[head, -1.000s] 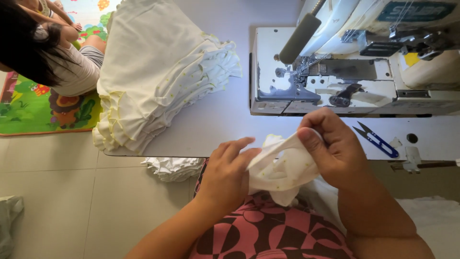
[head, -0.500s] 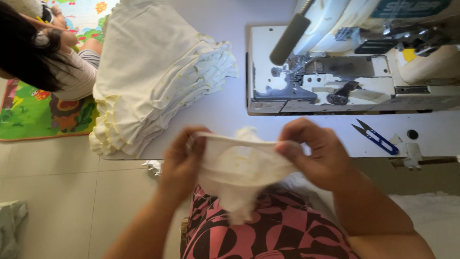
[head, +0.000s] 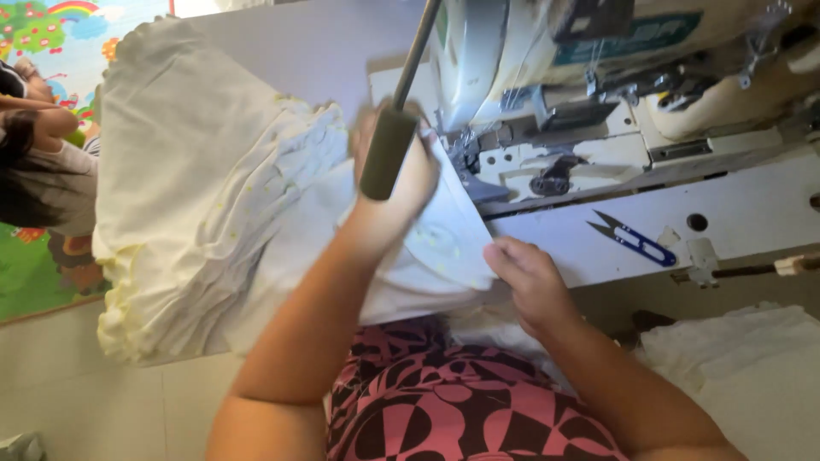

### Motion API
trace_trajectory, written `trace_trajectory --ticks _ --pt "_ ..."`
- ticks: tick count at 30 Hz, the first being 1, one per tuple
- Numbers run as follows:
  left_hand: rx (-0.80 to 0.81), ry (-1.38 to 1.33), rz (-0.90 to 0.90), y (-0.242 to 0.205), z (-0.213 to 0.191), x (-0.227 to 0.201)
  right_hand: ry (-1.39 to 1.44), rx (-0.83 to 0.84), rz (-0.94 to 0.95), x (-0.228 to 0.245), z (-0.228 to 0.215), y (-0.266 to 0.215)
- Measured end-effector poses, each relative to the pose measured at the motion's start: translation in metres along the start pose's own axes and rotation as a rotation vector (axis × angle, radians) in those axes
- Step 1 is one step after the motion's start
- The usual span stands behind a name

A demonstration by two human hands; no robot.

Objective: Trimming loose threads from white garments using small snips at a sewing workstation.

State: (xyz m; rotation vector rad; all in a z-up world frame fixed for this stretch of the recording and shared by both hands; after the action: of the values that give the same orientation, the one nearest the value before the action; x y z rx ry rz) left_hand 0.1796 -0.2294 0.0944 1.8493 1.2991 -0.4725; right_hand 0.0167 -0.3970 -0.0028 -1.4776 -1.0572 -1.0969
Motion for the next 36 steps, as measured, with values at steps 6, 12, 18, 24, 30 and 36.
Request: trace_trajectory --ticks 6,12,18,24,30,36 --pt "-0.025 0.083 -0.034 0.022 0.020 -0.003 0.076 0.000 -0.007 -0.002 -0.012 -0.001" --pt "0.128 0.037 0.031 0.048 0.046 0.012 0.032 -0.013 -0.066 0.011 -0.002 0.032" --pt "0.158 -0.073 0.040 0.048 0.058 0.021 -0.044 -0.082 -0.174 0.015 -0.004 0.031" --pt "0.188 -0.204 0.058 0.056 0.062 0.024 -0.271 -0.067 -0.097 0.014 -0.014 0.014" --pt "0.226 -0.105 -0.006 0.082 0.084 0.048 -0.224 -0.113 -0.143 0.018 -0.006 0.032" --pt "0.253 -0.045 -0.034 0.086 0.078 0.042 -0.241 -0.141 -0.186 0.019 -0.004 0.041"
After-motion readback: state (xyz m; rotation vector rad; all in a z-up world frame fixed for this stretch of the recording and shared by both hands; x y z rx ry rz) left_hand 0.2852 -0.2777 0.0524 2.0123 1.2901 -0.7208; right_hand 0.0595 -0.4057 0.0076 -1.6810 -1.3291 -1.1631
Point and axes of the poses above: each hand's wrist, its own y-axis towards the middle knuckle, its own z-axis out of the palm, x = y × z, the point moved 6 cm from there along y, towards the middle knuckle, and after that the axes turned 15 degrees about -y, right-handed, at the moved point
